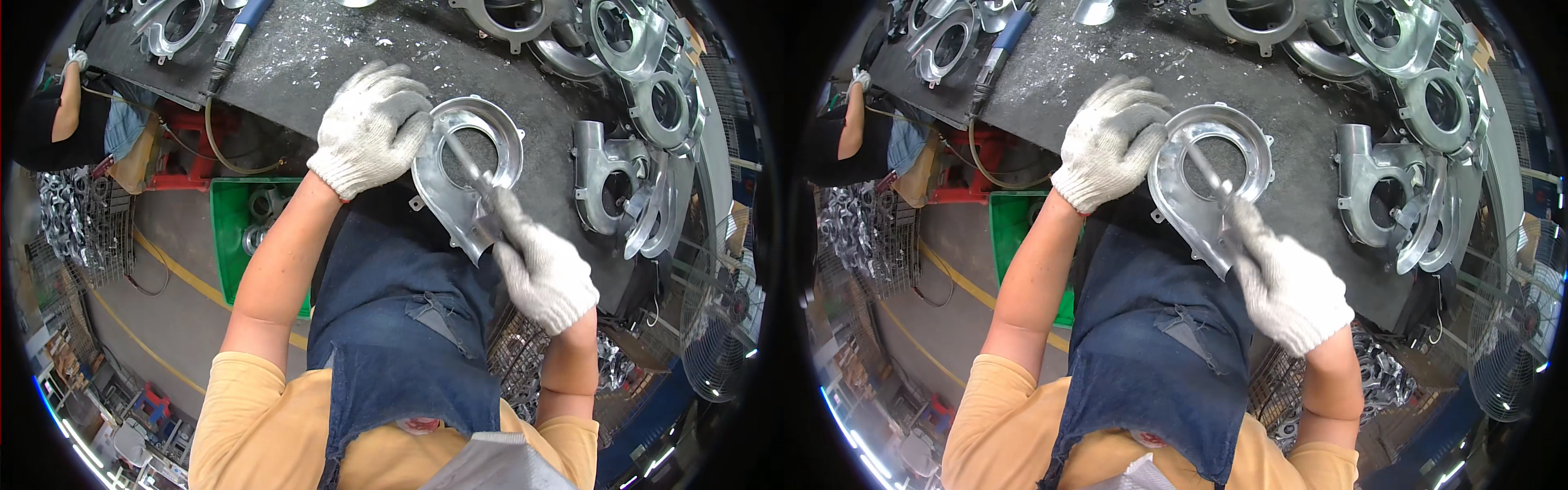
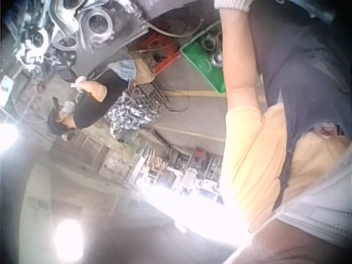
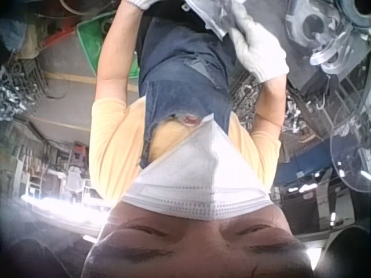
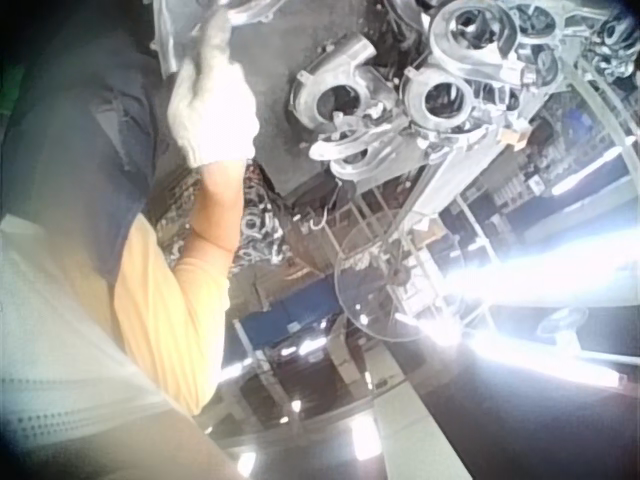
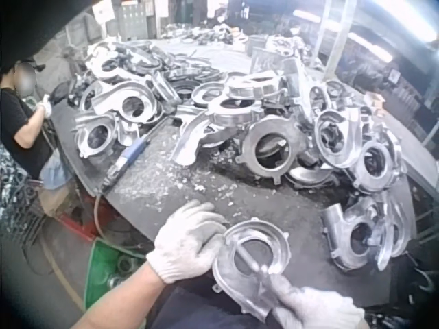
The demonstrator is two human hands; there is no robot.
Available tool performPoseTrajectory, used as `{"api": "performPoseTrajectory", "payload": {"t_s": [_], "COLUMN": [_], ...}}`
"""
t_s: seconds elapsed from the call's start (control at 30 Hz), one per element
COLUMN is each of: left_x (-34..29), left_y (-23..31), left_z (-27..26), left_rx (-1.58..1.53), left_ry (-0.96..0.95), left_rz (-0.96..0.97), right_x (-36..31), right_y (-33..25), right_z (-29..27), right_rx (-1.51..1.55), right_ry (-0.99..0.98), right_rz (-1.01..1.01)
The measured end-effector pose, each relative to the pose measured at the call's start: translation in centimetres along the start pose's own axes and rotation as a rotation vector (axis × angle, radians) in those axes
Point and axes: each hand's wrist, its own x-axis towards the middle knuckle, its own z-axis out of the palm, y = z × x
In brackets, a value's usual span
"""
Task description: The person deburrs metal housings by filing their edges and surfaces with a pneumatic file tool, processing the parts one at a time and placing them into a bin.
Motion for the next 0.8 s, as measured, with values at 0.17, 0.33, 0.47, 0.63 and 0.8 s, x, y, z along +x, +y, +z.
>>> {"api": "performPoseTrajectory", "payload": {"t_s": [0.17, 0.33, 0.47, 0.63, 0.8], "left_x": [-0.1, 0.1, 0.3, 0.0, 0.1], "left_y": [0.2, 0.4, 0.8, 0.5, 0.7], "left_z": [-0.4, -0.6, -0.8, -0.7, -0.3], "left_rx": [-0.015, -0.022, -0.015, -0.024, -0.036], "left_ry": [-0.069, -0.068, -0.069, -0.055, -0.060], "left_rz": [-0.030, -0.026, -0.032, -0.028, -0.041], "right_x": [0.8, 0.8, 0.3, 0.6, -0.3], "right_y": [0.4, -0.3, 0.6, 0.5, 2.1], "right_z": [-1.0, -1.1, -1.0, -1.3, -1.3], "right_rx": [-0.010, 0.012, -0.002, -0.018, -0.015], "right_ry": [-0.049, -0.039, -0.006, -0.013, 0.075], "right_rz": [-0.026, 0.008, -0.008, -0.001, 0.073]}}
